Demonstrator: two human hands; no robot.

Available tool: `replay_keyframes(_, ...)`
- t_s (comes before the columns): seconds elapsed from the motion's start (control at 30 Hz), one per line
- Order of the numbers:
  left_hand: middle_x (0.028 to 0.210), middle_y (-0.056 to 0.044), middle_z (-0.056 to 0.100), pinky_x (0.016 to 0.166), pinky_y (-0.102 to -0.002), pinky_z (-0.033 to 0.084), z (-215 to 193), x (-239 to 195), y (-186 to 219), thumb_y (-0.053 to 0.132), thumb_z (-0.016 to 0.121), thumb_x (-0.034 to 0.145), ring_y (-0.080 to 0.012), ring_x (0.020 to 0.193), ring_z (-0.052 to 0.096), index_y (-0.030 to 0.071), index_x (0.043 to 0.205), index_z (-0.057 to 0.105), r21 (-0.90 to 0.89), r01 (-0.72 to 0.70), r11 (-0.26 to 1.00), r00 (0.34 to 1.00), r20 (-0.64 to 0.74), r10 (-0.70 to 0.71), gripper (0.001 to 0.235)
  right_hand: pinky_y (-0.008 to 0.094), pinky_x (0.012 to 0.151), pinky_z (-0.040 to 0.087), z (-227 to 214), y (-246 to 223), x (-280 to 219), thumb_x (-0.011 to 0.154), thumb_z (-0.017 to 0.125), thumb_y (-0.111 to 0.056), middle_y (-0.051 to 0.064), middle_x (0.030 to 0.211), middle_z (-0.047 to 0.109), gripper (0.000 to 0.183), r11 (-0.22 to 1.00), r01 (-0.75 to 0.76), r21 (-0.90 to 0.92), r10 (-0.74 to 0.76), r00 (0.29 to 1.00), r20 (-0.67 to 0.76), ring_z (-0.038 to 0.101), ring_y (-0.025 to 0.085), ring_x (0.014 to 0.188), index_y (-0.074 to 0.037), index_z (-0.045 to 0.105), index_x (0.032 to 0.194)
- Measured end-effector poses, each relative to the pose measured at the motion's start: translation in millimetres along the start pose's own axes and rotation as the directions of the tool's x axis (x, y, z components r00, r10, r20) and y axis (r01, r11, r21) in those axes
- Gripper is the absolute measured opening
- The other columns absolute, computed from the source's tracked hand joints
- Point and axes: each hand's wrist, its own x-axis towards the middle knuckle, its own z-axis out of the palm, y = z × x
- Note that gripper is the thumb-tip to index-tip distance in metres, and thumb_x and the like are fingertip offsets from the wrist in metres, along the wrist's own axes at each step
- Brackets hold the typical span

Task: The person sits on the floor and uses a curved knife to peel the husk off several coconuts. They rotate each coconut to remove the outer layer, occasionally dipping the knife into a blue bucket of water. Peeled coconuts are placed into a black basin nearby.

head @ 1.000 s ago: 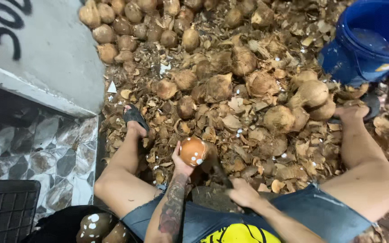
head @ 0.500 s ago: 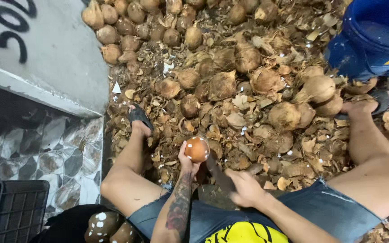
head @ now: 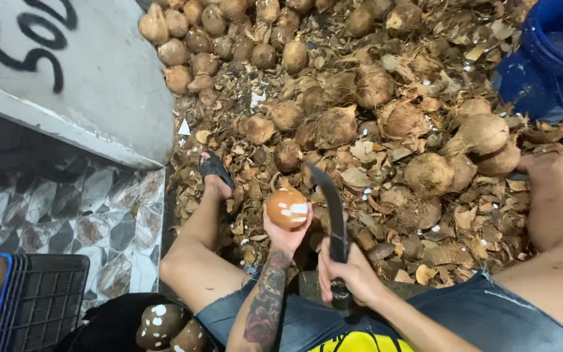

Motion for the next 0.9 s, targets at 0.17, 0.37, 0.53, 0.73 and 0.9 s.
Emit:
replay_keyframes(0.17,0.129,-0.027,0.063,0.09,-0.056,0.061,-4,-10,16,0.078,0.061,0.083,-0.0473,0.114,0.064,0.006,0.138,0.059,0.104,0.184,0.977,0.945,0.253,-0.205,0.09,0.026,0.04,0.061,16,-55,-24,0.086,0.049,0.007,0.002,0.06,0.059,0.018,0.738,0.264,-0.621,-0.276,0.958,0.079,0.059,0.014,0.043,-0.009,0.05,0.094)
replay_keyframes(0.37,0.121,-0.02,0.071,0.092,-0.054,0.057,-3,17,14,0.058,0.064,0.088,-0.0394,0.11,0.068,0.003,0.13,0.068,0.465,-0.005,0.885,0.999,-0.044,0.029,0.069,0.037,0.048,0.041,-57,-19,-11,0.073,0.056,-0.023,0.002,0.066,0.048,0.015,0.105,0.51,-0.854,-0.327,0.829,0.455,0.048,0.025,0.053,-0.016,0.046,0.083)
replay_keyframes(0.53,0.115,-0.018,0.077,0.09,-0.047,0.062,-12,15,7,0.053,0.084,0.076,-0.037,0.105,0.073,0.011,0.115,0.077,0.612,-0.063,0.789,0.984,-0.094,0.151,0.058,0.057,0.09,0.052,-124,35,-10,0.085,0.056,-0.018,0.034,0.111,0.074,0.049,0.267,-0.426,-0.864,0.315,0.887,-0.339,0.072,0.048,0.101,0.008,0.07,0.125)
replay_keyframes(0.73,0.108,-0.02,0.078,0.078,-0.046,0.066,-10,26,10,0.052,0.08,0.084,-0.0376,0.093,0.076,0.01,0.111,0.078,0.509,-0.059,0.859,0.991,-0.074,0.112,0.05,0.063,0.094,0.055,-74,3,-15,0.077,0.07,-0.014,0.034,0.117,0.074,0.055,0.219,-0.225,-0.949,0.179,0.966,-0.187,0.069,0.055,0.113,0.004,0.066,0.129)
replay_keyframes(0.9,0.106,-0.018,0.077,0.072,-0.042,0.067,-17,34,7,0.052,0.086,0.083,-0.0341,0.088,0.077,0.015,0.111,0.077,0.632,-0.06,0.773,0.981,-0.105,0.162,0.047,0.053,0.071,0.064,-127,57,-10,0.058,0.07,-0.031,0.016,0.09,0.076,0.058,-0.128,0.445,-0.887,-0.271,0.844,0.462,0.077,0.039,0.085,-0.004,0.071,0.109)
